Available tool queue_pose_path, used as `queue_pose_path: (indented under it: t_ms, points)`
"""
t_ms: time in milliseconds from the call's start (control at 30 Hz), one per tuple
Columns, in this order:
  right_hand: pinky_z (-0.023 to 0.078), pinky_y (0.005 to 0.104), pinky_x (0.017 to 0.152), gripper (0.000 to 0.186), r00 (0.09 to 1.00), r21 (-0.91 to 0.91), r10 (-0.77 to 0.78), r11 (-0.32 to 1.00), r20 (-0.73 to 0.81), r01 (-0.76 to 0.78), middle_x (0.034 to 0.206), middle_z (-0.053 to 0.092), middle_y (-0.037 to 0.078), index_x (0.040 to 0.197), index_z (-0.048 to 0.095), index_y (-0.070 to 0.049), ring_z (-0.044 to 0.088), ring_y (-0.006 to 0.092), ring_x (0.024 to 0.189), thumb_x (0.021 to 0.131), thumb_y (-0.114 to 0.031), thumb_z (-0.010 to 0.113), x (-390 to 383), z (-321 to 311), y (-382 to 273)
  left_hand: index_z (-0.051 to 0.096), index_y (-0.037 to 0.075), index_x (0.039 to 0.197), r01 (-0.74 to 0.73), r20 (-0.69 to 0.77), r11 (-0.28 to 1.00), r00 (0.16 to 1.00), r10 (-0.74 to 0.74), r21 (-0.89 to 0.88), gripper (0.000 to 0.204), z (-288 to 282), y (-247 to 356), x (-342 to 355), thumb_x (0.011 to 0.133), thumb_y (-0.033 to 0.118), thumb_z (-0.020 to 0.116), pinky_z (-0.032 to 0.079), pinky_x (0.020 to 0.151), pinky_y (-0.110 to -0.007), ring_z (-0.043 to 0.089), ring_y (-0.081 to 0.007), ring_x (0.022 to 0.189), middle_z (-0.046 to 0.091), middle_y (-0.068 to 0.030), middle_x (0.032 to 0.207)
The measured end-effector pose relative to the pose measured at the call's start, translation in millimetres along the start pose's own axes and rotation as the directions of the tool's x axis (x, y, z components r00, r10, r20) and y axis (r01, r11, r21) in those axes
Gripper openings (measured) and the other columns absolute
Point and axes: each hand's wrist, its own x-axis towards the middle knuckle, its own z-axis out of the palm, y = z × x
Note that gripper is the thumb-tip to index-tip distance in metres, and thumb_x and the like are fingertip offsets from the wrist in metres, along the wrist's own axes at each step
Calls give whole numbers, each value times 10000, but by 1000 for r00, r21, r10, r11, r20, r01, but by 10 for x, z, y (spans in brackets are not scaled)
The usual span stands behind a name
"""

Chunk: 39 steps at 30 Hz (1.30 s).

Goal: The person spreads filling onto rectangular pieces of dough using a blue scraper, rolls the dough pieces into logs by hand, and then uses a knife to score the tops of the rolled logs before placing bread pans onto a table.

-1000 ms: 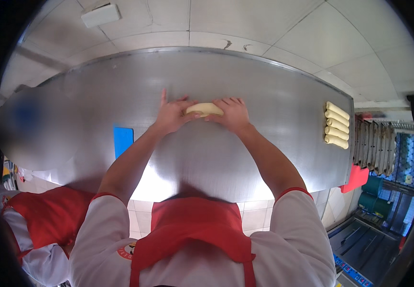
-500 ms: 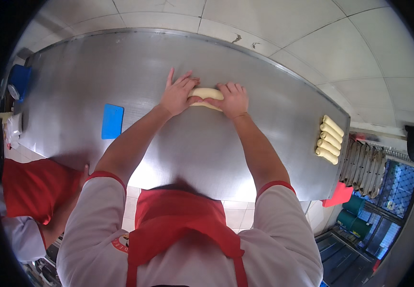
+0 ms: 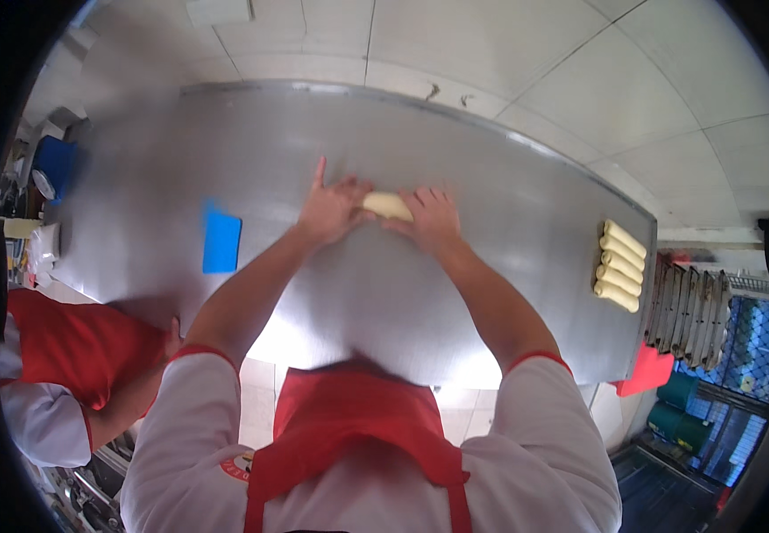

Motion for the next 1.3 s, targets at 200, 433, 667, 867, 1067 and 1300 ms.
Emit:
queue_pose_path:
  t_ms: [200,433,667,867,1067,1300]
  points:
    - [506,447,934,572,1000,-3,-26,1000,-2,26,1131,659,65,1276,730,-183,629,309,1071,824,-508,862,144,52,-27,562,152,1572,-38,-322,999,946,39,8,730,199,-190,-30,1011,616,609,43,1324,-694,469,-287,1554,612,-90,1573]
    - [476,478,903,664,997,49,76,996,16,-77,1041,651,47,1139,777,-142,633,299,1028,725,-648,893,-88,-12,-23,690,118,1313,-140,-91,980,988,127,-141,508,-80,89,-45,1023,533,651,80,1336,-670,645,-254,1349,732,-119,1288]
    - [473,500,954,674,994,-56,-28,998,109,34,1102,680,73,1287,717,-168,641,326,1097,821,-640,838,-157,22,-190,619,79,1360,-144,-407,987,900,158,66,564,454,19,-179,1022,530,630,255,1292,-615,622,-291,1333,681,-114,1320]
    - [505,519,969,694,911,-13,30,1000,411,-27,1184,664,135,1320,687,-130,647,364,1097,846,-615,838,-80,-308,-294,609,78,1402,-252,-221,961,950,222,-117,568,107,215,-335,1007,481,676,523,1040,-470,633,-320,1229,655,-123,1243]
    - [552,485,875,680,927,185,44,975,372,-121,1180,652,139,1359,679,-126,650,384,1071,825,-485,901,-485,-744,-1019,653,71,1322,-389,-252,909,904,344,-153,497,1,-8,-1105,986,432,715,513,1031,-476,630,-323,1232,661,-104,1223]
    - [322,650,1173,559,885,95,340,918,317,-386,1531,552,209,1484,601,-62,495,475,1403,981,-274,720,-1248,-536,-2447,544,27,1547,-267,-313,961,921,233,-73,568,610,303,-2391,1037,274,579,331,1250,-568,467,-319,1512,506,-131,1628]
